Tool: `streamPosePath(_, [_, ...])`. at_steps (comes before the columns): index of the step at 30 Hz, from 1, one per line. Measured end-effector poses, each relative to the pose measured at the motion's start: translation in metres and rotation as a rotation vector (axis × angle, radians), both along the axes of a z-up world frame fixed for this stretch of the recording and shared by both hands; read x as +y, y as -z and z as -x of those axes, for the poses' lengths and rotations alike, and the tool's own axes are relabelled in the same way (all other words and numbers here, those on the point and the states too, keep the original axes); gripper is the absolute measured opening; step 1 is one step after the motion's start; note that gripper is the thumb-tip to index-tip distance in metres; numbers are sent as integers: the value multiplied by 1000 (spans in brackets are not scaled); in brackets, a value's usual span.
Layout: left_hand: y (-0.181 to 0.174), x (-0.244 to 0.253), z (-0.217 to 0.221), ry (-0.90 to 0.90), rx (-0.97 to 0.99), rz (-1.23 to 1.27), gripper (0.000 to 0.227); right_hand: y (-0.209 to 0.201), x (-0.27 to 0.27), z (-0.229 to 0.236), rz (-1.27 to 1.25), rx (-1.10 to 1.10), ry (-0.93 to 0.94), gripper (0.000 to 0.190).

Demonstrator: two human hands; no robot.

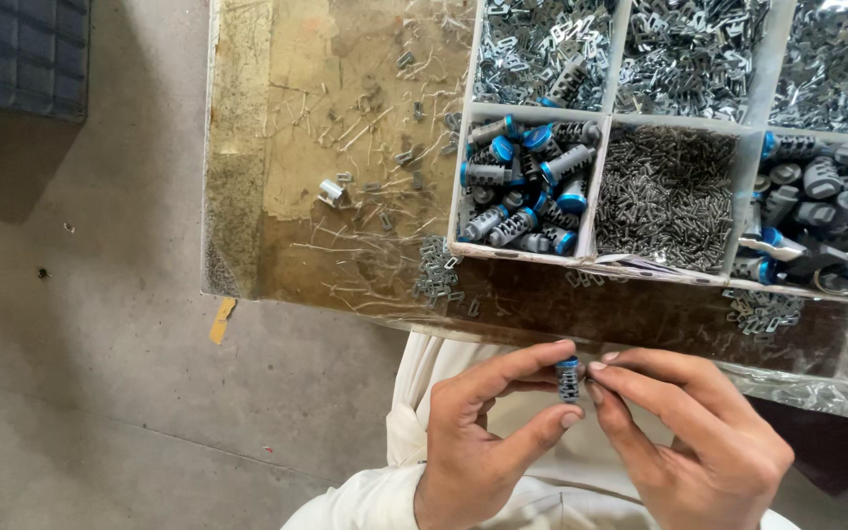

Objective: The person repeatedly picks small metal clips from a compartmentalized tray and attaches them to cylindrical blue-and-silver components. They handle each unit one at a time, rotate it to align the clip, and press it into place before returning to the tray for the next clip.

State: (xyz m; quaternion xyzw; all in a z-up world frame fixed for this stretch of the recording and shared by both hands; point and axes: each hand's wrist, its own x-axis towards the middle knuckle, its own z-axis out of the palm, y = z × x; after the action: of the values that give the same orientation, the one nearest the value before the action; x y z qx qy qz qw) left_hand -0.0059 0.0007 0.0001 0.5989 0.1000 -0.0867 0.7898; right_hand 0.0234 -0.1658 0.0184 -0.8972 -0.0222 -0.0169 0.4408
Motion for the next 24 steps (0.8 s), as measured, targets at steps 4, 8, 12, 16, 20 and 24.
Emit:
streamPosePath(4, [-3, 2, -1, 44, -26, -82, 47, 1, 2, -1, 9, -54, -22, 22])
streamPosePath(8, [-4, 3, -3, 45, 7, -43, 47, 0, -3, 2, -228, 55, 34, 23])
streamPosePath(12, [-4, 2, -5, 66, 25, -7, 46, 3, -9, 4, -162, 116, 52, 22])
streamPosePath(16, [-2, 3, -4, 75, -8, -78, 46, 6, -6, 6, -71, 88, 12, 24])
streamPosePath(20, [1, 4, -3, 66, 10, -45, 48, -2, -5, 4, -25, -24, -95, 24])
streamPosePath(24, [6, 3, -4, 34, 122, 99, 50, -7, -3, -15, 217, -212, -113, 24])
